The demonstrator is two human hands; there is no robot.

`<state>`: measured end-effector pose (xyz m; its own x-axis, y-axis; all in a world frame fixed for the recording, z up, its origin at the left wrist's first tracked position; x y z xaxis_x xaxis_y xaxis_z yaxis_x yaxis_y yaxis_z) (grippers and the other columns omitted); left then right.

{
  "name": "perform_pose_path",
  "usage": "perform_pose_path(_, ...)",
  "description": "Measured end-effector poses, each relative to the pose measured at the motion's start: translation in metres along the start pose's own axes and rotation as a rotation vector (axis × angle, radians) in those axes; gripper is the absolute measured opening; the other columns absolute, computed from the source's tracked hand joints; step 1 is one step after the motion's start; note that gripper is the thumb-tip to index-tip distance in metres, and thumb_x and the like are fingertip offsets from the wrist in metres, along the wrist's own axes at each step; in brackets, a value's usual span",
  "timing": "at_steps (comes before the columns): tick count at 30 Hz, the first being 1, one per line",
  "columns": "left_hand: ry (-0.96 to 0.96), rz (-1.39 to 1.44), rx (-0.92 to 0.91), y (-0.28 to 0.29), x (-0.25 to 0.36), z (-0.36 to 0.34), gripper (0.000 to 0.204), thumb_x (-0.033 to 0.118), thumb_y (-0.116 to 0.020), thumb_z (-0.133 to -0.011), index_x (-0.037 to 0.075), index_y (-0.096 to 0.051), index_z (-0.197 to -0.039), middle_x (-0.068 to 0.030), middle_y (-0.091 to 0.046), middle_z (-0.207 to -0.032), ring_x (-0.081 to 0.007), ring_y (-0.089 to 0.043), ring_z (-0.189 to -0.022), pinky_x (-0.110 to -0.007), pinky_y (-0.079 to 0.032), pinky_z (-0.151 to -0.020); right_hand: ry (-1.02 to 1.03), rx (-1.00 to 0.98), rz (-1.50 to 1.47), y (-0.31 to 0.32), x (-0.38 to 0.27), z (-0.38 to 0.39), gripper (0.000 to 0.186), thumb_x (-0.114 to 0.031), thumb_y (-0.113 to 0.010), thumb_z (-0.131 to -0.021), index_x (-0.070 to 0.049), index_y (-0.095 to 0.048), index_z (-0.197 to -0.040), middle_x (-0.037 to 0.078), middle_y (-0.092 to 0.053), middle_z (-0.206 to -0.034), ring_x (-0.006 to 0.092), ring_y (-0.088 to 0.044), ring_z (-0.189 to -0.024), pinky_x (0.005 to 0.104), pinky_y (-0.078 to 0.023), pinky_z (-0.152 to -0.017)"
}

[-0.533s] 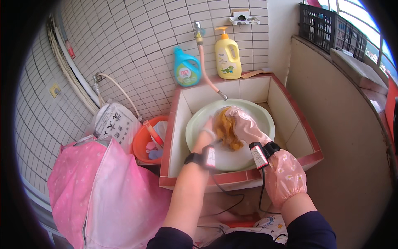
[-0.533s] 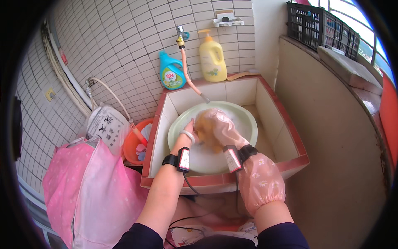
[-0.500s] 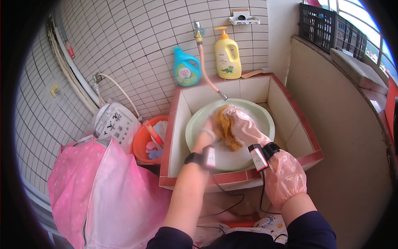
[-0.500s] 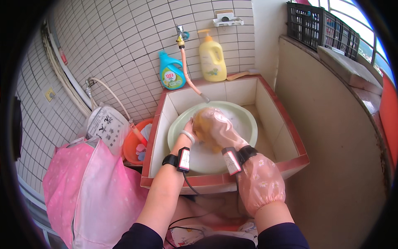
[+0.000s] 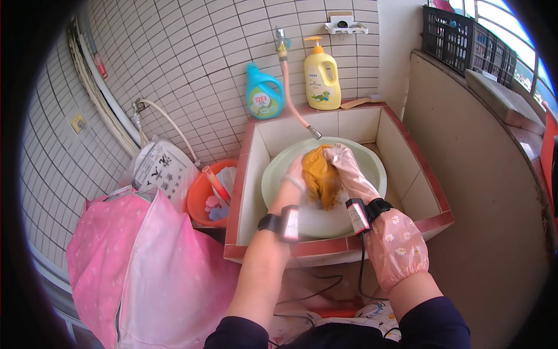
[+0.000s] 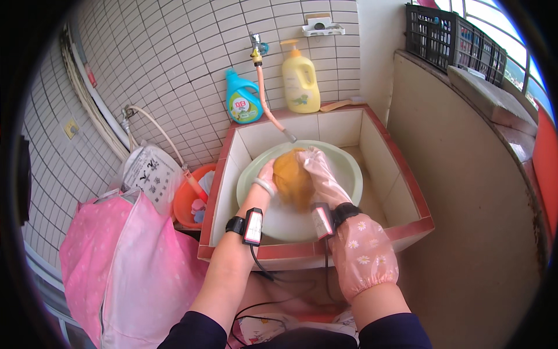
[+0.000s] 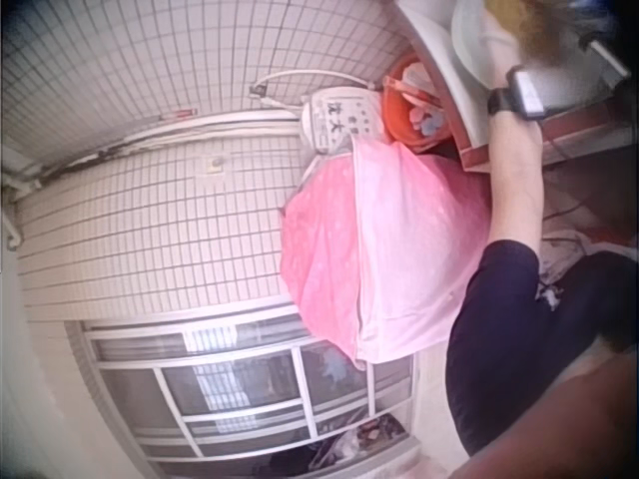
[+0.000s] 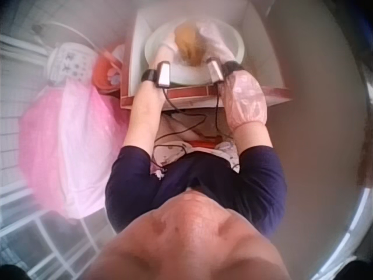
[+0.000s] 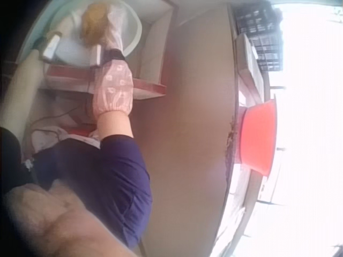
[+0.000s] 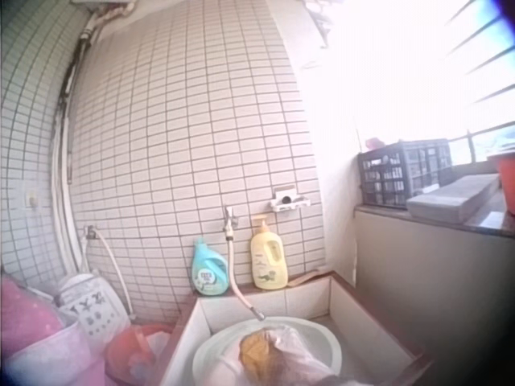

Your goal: The person hand washes a mustard-yellow garment in a soapy basin placed inside a utility sink. They repeatedly agitate, squeeze, and rinse the fabric under running water, then wring it out. The garment remains in the basin throughout the clip.

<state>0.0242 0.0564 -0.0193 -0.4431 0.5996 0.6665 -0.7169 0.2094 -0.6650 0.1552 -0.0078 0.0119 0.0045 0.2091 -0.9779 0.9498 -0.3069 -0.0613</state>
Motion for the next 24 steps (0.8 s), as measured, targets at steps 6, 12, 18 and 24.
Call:
perform_pose_path(6,-0.079,-0.092,0.071,0.062,0.012,-0.052,0.036,0.026,-0.056,-0.101,0.002,-0.064,-0.127,-0.0156,-0.07,-0.123,-0.029,-0.069,-0.11,-0.044,-0.055,-0.096,0.622,0.113,0.415,0.036,-0.024,0.035,0.026,-0.009,-0.07,-0.083,0.002,-0.061,-0.104,0.007,-0.067,-0.091,0.0168,-0.063,-0.086,0.0295,-0.051,-0.079)
perform_pose_path(12,-0.4,-0.737,0.064,0.103,0.016,-0.092,0.04,0.021,-0.062,-0.096,-0.002,-0.064,-0.128,-0.0157,-0.07,-0.121,-0.0274,-0.068,-0.105,-0.038,-0.055,-0.094,-0.137,0.148,-0.056,0.039,0.017,0.008,0.02,-0.004,-0.069,-0.076,-0.003,-0.062,-0.095,0.003,-0.062,-0.087,0.0162,-0.057,-0.081,0.03,-0.047,-0.076)
perform_pose_path(18,0.057,-1.441,0.008,0.092,-0.025,-0.08,0.043,0.029,-0.063,-0.099,-0.002,-0.065,-0.129,-0.0162,-0.07,-0.121,-0.0285,-0.065,-0.112,-0.037,-0.05,-0.095,-0.18,-0.24,0.345,0.013,0.039,0.004,0.027,-0.016,-0.076,-0.079,-0.001,-0.072,-0.101,0.006,-0.068,-0.088,0.014,-0.06,-0.083,0.0301,-0.048,-0.077)
perform_pose_path(24,0.259,-1.947,-0.074,0.09,-0.038,-0.065,0.047,0.039,-0.06,-0.101,0.0,-0.065,-0.127,-0.0135,-0.071,-0.118,-0.0271,-0.064,-0.11,-0.038,-0.049,-0.095,0.155,-0.586,0.595,0.002,0.077,0.029,0.025,-0.019,-0.07,-0.086,-0.001,-0.075,-0.102,0.012,-0.073,-0.097,0.0173,-0.065,-0.091,0.0321,-0.049,-0.083)
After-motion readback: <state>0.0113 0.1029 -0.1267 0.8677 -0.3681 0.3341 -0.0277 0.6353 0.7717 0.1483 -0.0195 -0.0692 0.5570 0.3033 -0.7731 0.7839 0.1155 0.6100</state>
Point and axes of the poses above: each hand's wrist, its own z-axis away from the middle knuckle, its own y-axis out of the back of the hand, x = y × z, the point moved 6 cm from there along -z, towards the middle knuckle
